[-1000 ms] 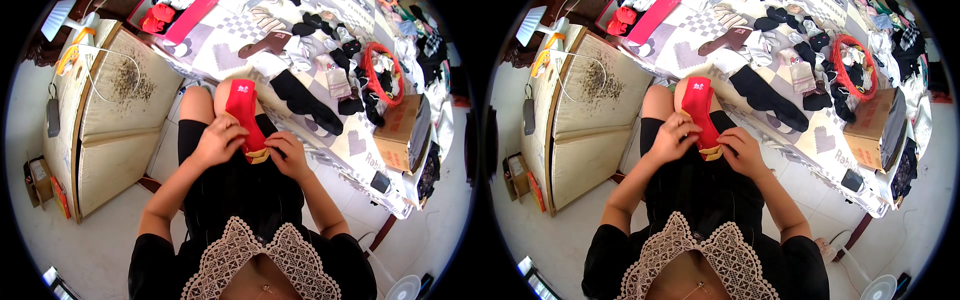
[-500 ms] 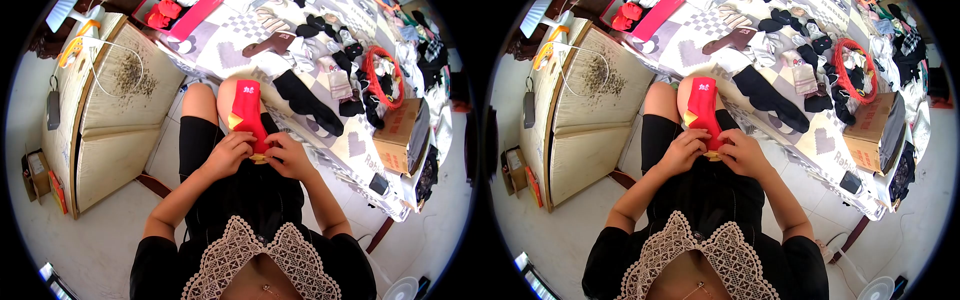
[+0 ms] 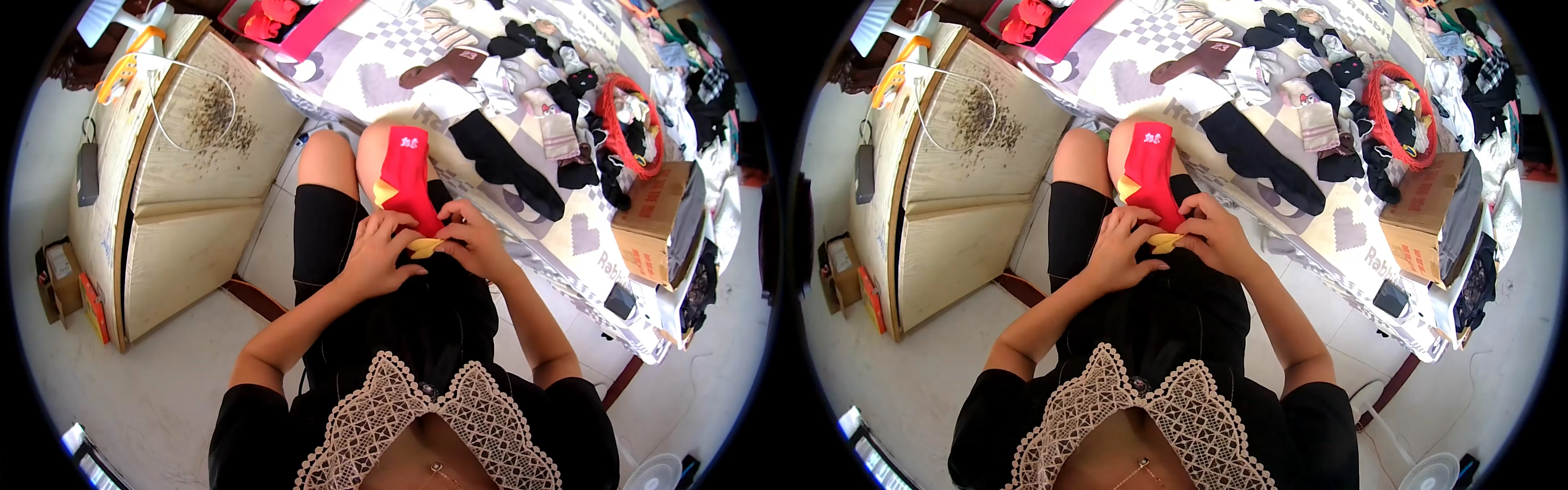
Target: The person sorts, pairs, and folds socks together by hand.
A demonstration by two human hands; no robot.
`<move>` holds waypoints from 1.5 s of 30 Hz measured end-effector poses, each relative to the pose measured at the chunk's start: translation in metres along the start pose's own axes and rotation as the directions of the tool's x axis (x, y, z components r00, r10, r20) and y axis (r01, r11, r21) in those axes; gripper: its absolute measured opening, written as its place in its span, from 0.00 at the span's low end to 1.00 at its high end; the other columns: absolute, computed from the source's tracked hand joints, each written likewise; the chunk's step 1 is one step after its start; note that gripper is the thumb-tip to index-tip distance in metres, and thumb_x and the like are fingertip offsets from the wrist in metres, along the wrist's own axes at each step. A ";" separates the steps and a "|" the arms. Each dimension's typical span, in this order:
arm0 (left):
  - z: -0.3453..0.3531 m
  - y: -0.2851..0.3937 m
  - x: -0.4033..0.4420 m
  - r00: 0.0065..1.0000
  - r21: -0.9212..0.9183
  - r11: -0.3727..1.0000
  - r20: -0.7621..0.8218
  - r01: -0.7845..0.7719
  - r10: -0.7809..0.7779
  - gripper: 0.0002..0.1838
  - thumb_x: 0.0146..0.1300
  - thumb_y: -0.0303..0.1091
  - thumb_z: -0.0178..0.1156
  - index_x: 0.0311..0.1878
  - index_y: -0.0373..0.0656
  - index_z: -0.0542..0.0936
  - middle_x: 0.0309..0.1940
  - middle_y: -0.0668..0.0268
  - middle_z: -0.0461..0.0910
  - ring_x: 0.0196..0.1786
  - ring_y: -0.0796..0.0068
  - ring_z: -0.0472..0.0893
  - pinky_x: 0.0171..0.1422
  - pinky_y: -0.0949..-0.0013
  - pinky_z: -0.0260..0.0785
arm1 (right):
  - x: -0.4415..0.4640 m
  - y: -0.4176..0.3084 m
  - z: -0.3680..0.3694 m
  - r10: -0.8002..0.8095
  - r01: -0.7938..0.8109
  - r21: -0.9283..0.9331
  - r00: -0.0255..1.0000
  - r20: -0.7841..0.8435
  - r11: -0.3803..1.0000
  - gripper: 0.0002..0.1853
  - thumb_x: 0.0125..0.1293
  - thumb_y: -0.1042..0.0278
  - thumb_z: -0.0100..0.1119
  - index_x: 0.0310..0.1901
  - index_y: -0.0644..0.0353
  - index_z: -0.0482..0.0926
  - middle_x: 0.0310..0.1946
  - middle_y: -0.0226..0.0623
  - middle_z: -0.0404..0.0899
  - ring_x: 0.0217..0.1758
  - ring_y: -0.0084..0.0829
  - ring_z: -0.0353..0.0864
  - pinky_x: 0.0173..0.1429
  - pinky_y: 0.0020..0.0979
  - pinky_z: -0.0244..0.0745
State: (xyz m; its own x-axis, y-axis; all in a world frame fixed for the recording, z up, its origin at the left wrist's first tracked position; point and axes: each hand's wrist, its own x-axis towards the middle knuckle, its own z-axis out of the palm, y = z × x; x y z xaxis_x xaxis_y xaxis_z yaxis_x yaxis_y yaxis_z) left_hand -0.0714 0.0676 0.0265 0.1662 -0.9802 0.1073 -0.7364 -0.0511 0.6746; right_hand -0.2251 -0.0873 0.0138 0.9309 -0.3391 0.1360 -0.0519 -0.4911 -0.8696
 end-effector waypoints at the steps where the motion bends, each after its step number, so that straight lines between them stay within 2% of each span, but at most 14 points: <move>1: 0.001 0.001 0.000 0.998 0.042 0.998 -0.039 0.044 -0.043 0.22 0.44 0.39 0.72 0.43 0.44 0.78 0.48 0.64 0.73 0.52 0.60 0.71 0.56 0.60 0.63 | 0.001 0.003 0.005 -0.001 0.001 0.003 1.000 0.000 1.000 0.09 0.50 0.75 0.68 0.34 0.61 0.79 0.40 0.32 0.71 0.37 0.32 0.75 0.38 0.29 0.71; 8: 0.027 -0.030 -0.005 0.923 -0.220 0.903 -0.034 0.368 -0.384 0.12 0.54 0.38 0.67 0.32 0.38 0.79 0.35 0.63 0.75 0.40 0.63 0.74 0.46 0.63 0.66 | 0.007 0.006 0.026 0.333 -0.327 0.060 0.932 -0.146 0.943 0.12 0.56 0.65 0.65 0.26 0.64 0.74 0.31 0.35 0.70 0.29 0.32 0.73 0.34 0.29 0.68; 13: 0.023 -0.017 0.002 0.907 0.023 0.920 -0.180 0.391 -0.381 0.14 0.52 0.37 0.68 0.39 0.43 0.79 0.39 0.63 0.75 0.42 0.62 0.74 0.48 0.61 0.66 | 0.017 0.007 0.034 0.417 -0.440 -0.056 0.879 -0.232 0.896 0.14 0.54 0.63 0.65 0.22 0.63 0.72 0.29 0.35 0.72 0.30 0.35 0.75 0.34 0.33 0.69; 15: 0.017 -0.019 0.004 0.944 0.082 0.996 -0.329 0.045 -0.015 0.20 0.47 0.37 0.70 0.44 0.44 0.77 0.42 0.63 0.75 0.45 0.61 0.74 0.49 0.60 0.65 | 0.020 0.011 0.034 0.440 -0.473 -0.095 0.864 -0.247 0.876 0.14 0.53 0.63 0.64 0.20 0.63 0.73 0.29 0.35 0.72 0.30 0.38 0.76 0.33 0.35 0.68; 19: 0.014 -0.010 0.004 0.980 0.050 0.993 -0.161 -0.111 0.117 0.25 0.42 0.33 0.72 0.48 0.44 0.78 0.45 0.64 0.77 0.48 0.63 0.75 0.50 0.62 0.65 | 0.022 0.013 0.031 0.489 -0.514 -0.100 0.849 -0.201 0.852 0.14 0.54 0.63 0.64 0.19 0.64 0.75 0.28 0.38 0.73 0.30 0.40 0.76 0.34 0.37 0.68; 23: 0.022 -0.025 0.006 0.973 0.041 0.997 -0.219 -0.065 0.072 0.22 0.45 0.28 0.70 0.47 0.42 0.79 0.38 0.64 0.79 0.43 0.63 0.77 0.49 0.63 0.68 | 0.020 0.000 0.020 0.332 -0.334 0.026 0.920 -0.211 0.942 0.10 0.56 0.62 0.64 0.29 0.61 0.79 0.32 0.36 0.72 0.30 0.38 0.75 0.34 0.34 0.69; 25: 0.025 -0.030 0.009 0.967 -0.200 0.980 -0.243 0.020 -0.070 0.16 0.49 0.24 0.67 0.44 0.40 0.79 0.33 0.62 0.79 0.39 0.61 0.78 0.45 0.64 0.71 | 0.020 -0.006 0.017 0.243 -0.214 0.139 0.938 -0.245 0.967 0.10 0.57 0.61 0.64 0.33 0.59 0.80 0.33 0.35 0.71 0.31 0.37 0.75 0.34 0.33 0.69; 27: 0.024 -0.034 0.010 0.971 -0.304 0.949 -0.188 0.086 -0.149 0.16 0.51 0.25 0.66 0.45 0.41 0.79 0.31 0.62 0.78 0.39 0.60 0.78 0.45 0.63 0.71 | 0.016 -0.001 0.018 0.008 -0.029 -0.152 0.991 -0.135 0.988 0.13 0.57 0.58 0.66 0.38 0.57 0.80 0.36 0.33 0.71 0.31 0.33 0.75 0.35 0.30 0.69; 31: 0.024 -0.030 0.013 0.868 -0.636 0.657 0.043 0.405 -0.494 0.16 0.54 0.26 0.66 0.47 0.44 0.79 0.34 0.61 0.77 0.42 0.58 0.78 0.46 0.63 0.72 | 0.018 0.015 0.026 0.185 -0.198 -0.069 0.968 -0.167 0.978 0.14 0.55 0.57 0.67 0.36 0.58 0.80 0.34 0.33 0.72 0.32 0.33 0.75 0.35 0.31 0.68; 34: 0.016 -0.021 0.012 0.951 -0.183 0.979 -0.275 0.095 -0.144 0.21 0.50 0.27 0.69 0.49 0.42 0.76 0.40 0.59 0.75 0.44 0.58 0.77 0.46 0.64 0.72 | 0.030 0.023 0.028 0.309 -0.307 0.035 0.938 -0.155 0.951 0.14 0.55 0.57 0.67 0.33 0.60 0.80 0.31 0.34 0.72 0.31 0.34 0.75 0.34 0.32 0.68; 35: 0.015 -0.024 0.009 0.976 -0.100 0.994 -0.212 0.032 -0.053 0.25 0.48 0.28 0.70 0.51 0.42 0.74 0.44 0.59 0.73 0.46 0.57 0.76 0.46 0.64 0.72 | 0.034 0.024 0.027 0.366 -0.369 0.000 0.922 -0.128 0.929 0.15 0.55 0.57 0.67 0.32 0.62 0.79 0.30 0.35 0.72 0.30 0.35 0.75 0.33 0.33 0.68; 40: 0.022 -0.031 0.015 0.951 -0.125 0.989 -0.288 0.077 -0.110 0.20 0.48 0.25 0.69 0.46 0.41 0.78 0.40 0.58 0.76 0.43 0.56 0.78 0.45 0.63 0.73 | 0.042 0.021 0.027 0.466 -0.471 -0.125 0.882 -0.067 0.873 0.16 0.56 0.55 0.66 0.32 0.62 0.78 0.31 0.37 0.73 0.30 0.36 0.76 0.33 0.36 0.68; 43: 0.018 -0.035 0.021 0.930 -0.113 0.990 -0.349 0.083 -0.117 0.10 0.51 0.21 0.66 0.38 0.38 0.81 0.34 0.57 0.80 0.37 0.57 0.80 0.43 0.63 0.74 | 0.041 0.011 0.029 0.283 -0.292 0.009 0.918 -0.278 0.956 0.17 0.57 0.52 0.66 0.36 0.59 0.78 0.32 0.37 0.73 0.30 0.37 0.76 0.34 0.35 0.69; 45: 0.018 -0.040 0.022 0.927 -0.213 0.969 -0.325 0.123 -0.189 0.10 0.52 0.23 0.65 0.39 0.38 0.81 0.34 0.56 0.80 0.37 0.55 0.81 0.42 0.63 0.74 | 0.041 0.009 0.023 -0.036 -0.012 -0.230 0.978 -0.204 0.973 0.18 0.57 0.50 0.65 0.40 0.56 0.77 0.32 0.37 0.72 0.32 0.37 0.76 0.34 0.35 0.69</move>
State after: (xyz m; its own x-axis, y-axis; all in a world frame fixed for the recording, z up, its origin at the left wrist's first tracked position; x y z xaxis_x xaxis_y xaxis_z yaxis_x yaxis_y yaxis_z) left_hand -0.0501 0.0444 -0.0116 0.5062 -0.8367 0.2091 -0.5540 -0.1296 0.8224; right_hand -0.1790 -0.0874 0.0007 0.8389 -0.4777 0.2610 -0.1448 -0.6580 -0.7390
